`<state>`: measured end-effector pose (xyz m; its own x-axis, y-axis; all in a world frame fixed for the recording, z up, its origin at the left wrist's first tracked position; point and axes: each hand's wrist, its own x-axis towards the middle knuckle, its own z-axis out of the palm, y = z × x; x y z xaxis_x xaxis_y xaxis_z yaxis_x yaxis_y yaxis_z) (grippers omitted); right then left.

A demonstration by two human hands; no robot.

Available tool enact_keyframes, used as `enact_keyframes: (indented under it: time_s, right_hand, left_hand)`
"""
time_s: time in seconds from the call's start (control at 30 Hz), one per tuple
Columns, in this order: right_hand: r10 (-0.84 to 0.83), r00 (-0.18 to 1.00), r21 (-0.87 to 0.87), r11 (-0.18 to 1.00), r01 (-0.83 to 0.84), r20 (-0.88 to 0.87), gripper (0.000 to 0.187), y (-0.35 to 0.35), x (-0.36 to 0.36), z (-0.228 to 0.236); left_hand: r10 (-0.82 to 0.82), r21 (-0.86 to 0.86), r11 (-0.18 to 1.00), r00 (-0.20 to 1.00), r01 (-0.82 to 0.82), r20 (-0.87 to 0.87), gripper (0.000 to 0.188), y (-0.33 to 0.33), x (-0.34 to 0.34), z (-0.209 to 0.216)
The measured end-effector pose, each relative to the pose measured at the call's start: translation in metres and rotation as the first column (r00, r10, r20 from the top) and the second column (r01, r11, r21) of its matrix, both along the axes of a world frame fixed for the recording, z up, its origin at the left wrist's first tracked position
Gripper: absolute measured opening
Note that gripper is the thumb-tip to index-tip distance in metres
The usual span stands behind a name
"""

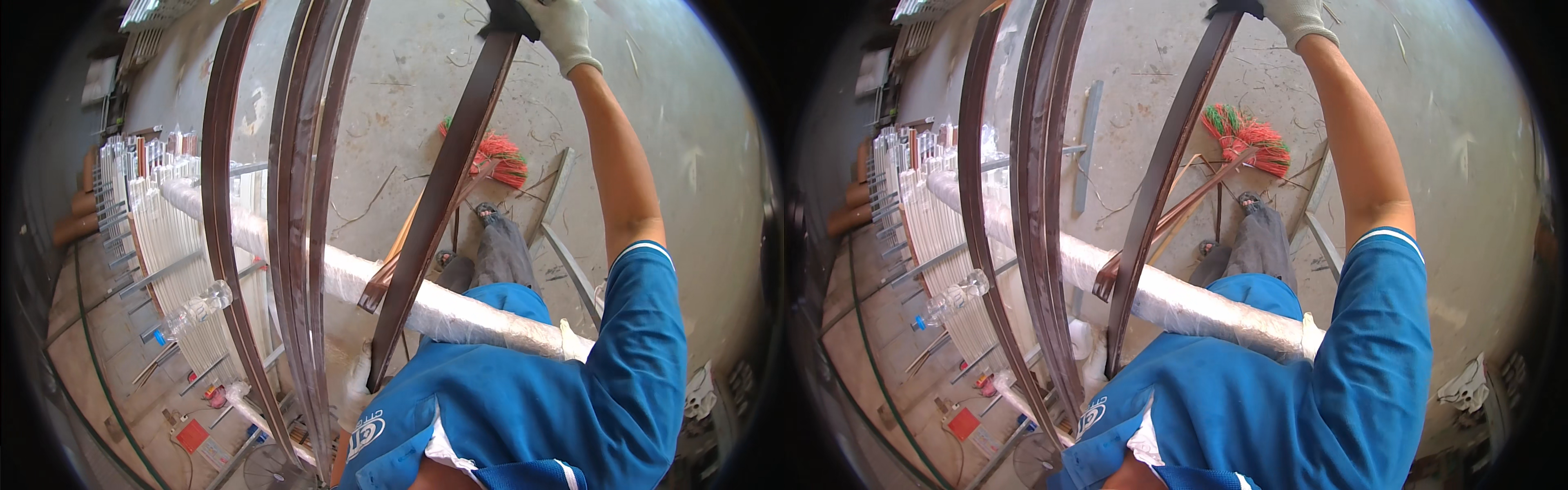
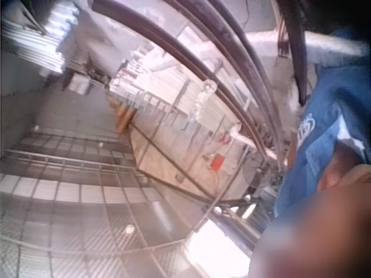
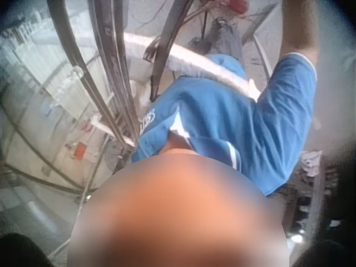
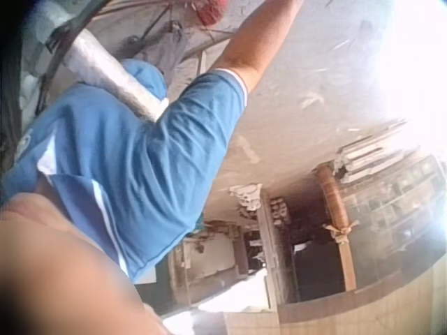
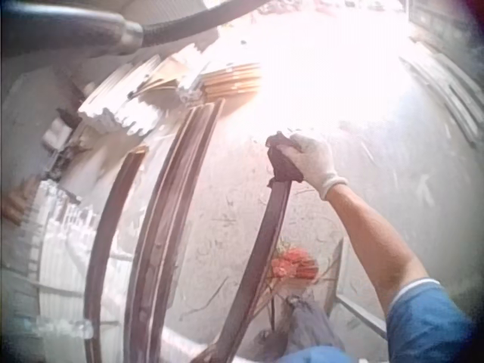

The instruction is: The person scrubs long metal rods with a black cloth and a small scraper, alternating between wiping and scraping along the length of each rod. The person handles several rods one at a time, rotating them to access different sides.

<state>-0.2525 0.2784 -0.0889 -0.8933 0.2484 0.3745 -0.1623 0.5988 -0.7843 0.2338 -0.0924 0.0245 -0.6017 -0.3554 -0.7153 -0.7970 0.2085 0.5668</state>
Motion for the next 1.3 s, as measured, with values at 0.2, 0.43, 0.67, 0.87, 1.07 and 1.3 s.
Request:
enact_keyframes:
  time_s: [0.2,0.43,0.67,0.87,1.07,1.3]
  right_hand:
    - [0.484,0.872,0.421,0.808,-0.412,-0.076,0.015,-0.082,0.188,0.027]
    - [0.244,0.965,0.445,0.877,-0.179,-0.093,0.020,-0.035,0.104,-0.010]
    - [0.179,0.970,0.260,0.957,-0.132,-0.163,0.023,-0.035,0.084,-0.063]
    - [0.782,0.573,0.308,0.624,-0.718,-0.247,0.020,-0.096,0.241,0.028]
    - [0.051,0.992,0.182,0.983,-0.029,-0.117,0.019,-0.035,0.070,-0.008]
    - [0.056,0.994,-0.246,0.969,-0.031,0.096,0.026,-0.003,-0.023,-0.022]
  left_hand:
    - [-0.287,-0.281,0.929,0.947,0.240,-0.142,0.074,-0.001,0.000,-0.001]
    - [-0.371,-0.405,0.869,0.917,0.286,-0.149,0.073,-0.004,0.008,-0.006]
    - [-0.465,-0.567,0.754,0.879,0.331,-0.105,0.072,-0.001,0.021,-0.013]
    - [-0.538,-0.685,0.627,0.842,0.370,-0.038,0.072,0.001,0.030,-0.027]
    - [-0.605,-0.756,0.527,0.796,0.389,-0.012,0.071,0.000,0.042,-0.037]
    - [-0.643,-0.810,0.437,0.766,0.390,0.021,0.070,0.000,0.052,-0.044]
